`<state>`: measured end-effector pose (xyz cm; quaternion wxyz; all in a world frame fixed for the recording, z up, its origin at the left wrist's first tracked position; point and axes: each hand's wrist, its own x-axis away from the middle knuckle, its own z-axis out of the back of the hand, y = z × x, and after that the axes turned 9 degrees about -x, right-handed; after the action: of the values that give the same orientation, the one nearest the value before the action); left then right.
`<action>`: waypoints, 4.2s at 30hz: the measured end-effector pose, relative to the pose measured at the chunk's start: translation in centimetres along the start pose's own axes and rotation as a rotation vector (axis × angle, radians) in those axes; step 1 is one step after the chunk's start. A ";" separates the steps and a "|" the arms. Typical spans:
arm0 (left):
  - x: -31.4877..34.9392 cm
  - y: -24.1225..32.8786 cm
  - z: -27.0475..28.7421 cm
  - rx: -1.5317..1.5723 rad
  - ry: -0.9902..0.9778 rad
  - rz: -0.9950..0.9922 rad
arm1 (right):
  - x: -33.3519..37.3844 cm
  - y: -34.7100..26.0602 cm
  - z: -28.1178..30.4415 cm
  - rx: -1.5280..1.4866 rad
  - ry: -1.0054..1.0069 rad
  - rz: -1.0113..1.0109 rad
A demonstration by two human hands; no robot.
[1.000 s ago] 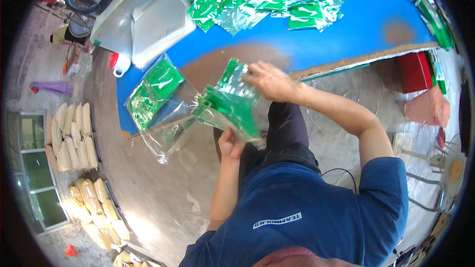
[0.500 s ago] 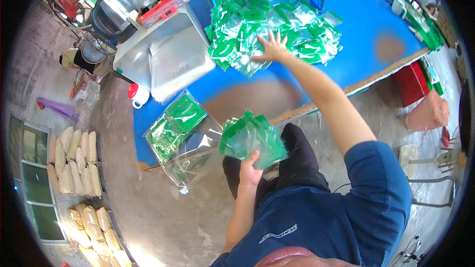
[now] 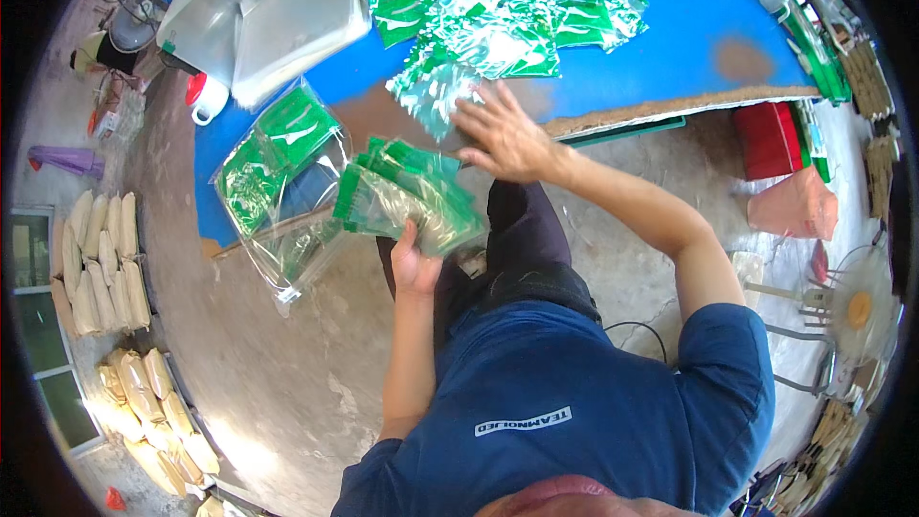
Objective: Sorting green plastic packets and placing them into a clear plastic bag on a blue table.
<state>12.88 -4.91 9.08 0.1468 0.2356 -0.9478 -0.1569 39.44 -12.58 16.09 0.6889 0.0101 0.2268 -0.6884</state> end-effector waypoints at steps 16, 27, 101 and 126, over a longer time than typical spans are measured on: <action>-1.0 -1.3 -1.2 -0.145 0.097 -0.052 | -0.5 -1.7 2.4 -0.387 -0.223 0.135; 1.0 -0.5 1.2 -0.139 0.095 -0.020 | -2.6 2.2 0.0 -0.113 -0.044 0.121; 0.2 -2.6 -0.3 0.091 -0.036 0.000 | -2.7 3.5 1.9 -0.235 -0.173 0.026; 2.3 0.9 1.9 -0.158 -0.149 0.011 | -2.4 -0.3 10.5 -1.037 -0.365 -0.632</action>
<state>9.88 -4.85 8.17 0.0951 0.2060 -0.9419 -0.2476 42.40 -13.77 26.34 0.3954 -0.5098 0.4018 -0.6498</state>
